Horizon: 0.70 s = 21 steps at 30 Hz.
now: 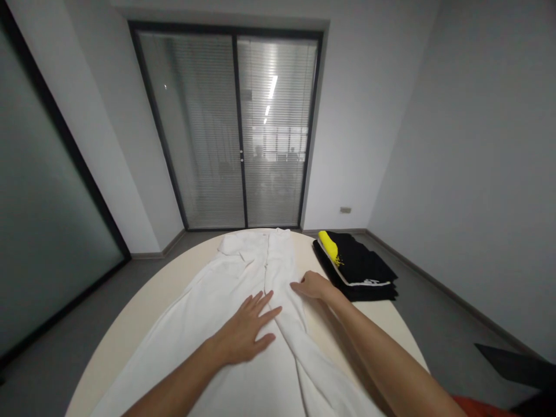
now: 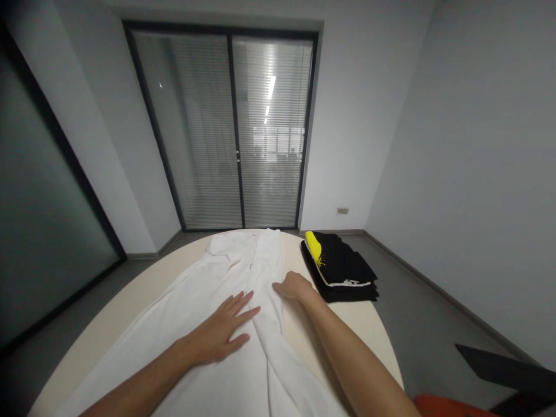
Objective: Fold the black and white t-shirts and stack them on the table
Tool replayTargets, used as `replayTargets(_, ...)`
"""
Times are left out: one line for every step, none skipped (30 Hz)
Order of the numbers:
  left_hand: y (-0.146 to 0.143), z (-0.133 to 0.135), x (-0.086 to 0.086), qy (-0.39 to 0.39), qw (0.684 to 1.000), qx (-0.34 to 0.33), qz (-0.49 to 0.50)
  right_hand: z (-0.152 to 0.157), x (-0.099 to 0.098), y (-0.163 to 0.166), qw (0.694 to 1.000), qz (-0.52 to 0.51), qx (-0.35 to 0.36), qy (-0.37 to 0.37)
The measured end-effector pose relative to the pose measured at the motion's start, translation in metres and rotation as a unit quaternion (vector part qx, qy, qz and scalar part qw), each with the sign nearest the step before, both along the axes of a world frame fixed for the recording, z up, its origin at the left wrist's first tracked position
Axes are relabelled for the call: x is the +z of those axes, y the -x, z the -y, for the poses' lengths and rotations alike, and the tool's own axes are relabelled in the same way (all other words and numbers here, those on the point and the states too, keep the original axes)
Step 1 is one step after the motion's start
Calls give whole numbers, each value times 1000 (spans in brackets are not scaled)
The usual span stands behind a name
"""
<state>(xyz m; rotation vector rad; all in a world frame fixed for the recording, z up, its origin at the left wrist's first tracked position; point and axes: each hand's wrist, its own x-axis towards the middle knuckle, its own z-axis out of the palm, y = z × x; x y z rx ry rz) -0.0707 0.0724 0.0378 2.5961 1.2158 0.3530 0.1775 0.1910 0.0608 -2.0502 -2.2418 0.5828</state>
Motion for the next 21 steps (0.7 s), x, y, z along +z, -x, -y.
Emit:
replayTargets(-1,6,-3,0,1000,12,-6,7,1,-2,1000,-10,17,5)
replayTargets(-4,10,-6,-2,1000,22,-13,14,1,-3,999,-17,27,5)
replayTargets(-6,12,-9,-5,999,30,-18,19,0,-4,999,-21,30,-1)
replayTargets(-9,13,-11,-7,999,33,-22,22,0,-3,999,-21,26,-9)
replayTargets(-12,12,-13,-9,999,35,-24,24,-1,-2,1000,-19,18,-17)
replayTargets(-14,10,-14,-10,999,39,-23,25,-2,-1,1000,-16,6,-26)
replayTargets(-17,7,-14,-9,999,46,-21,25,-3,0,999,-13,-7,-35)
replayTargets(-20,3,-13,-8,998,55,-19,23,-4,1,999,-10,-20,-45)
replayTargets(-23,-1,-13,-5,998,67,-17,22,-4,2,998,-6,-32,-56)
replayTargets(-26,-5,-12,-3,997,80,-15,19,-4,3,997,-1,-43,-66)
replayTargets(-29,-9,-11,-2,996,94,-13,18,-4,3,996,3,-51,-74)
replayTargets(-32,-12,-11,-3,994,105,-11,16,-4,3,995,8,-56,-80)
replayTargets(-33,-14,-11,-6,993,114,-8,15,-4,2,995,12,-57,-83)
replayTargets(-34,-15,-11,-12,993,120,-4,14,-3,1,995,15,-56,-83)
replayTargets(-35,-15,-12,-21,992,121,-1,14,-2,0,995,17,-51,-80)
replayTargets(-35,-14,-13,-32,993,115,3,16,-1,-2,996,18,-43,-75)
replayTargets(-34,-12,-14,-43,994,101,6,18,1,-4,997,18,-34,-70)
replayTargets(-33,-10,-15,-54,995,83,10,21,2,-6,998,17,-22,-61)
replayTargets(-33,-8,-16,-63,996,63,13,24,4,-9,999,13,-4,-47)
replayTargets(-32,-5,-16,-69,996,46,17,29,6,-13,999,5,18,-26)
replayTargets(-32,-3,-17,-72,997,36,21,35,8,-17,999,-6,42,0)
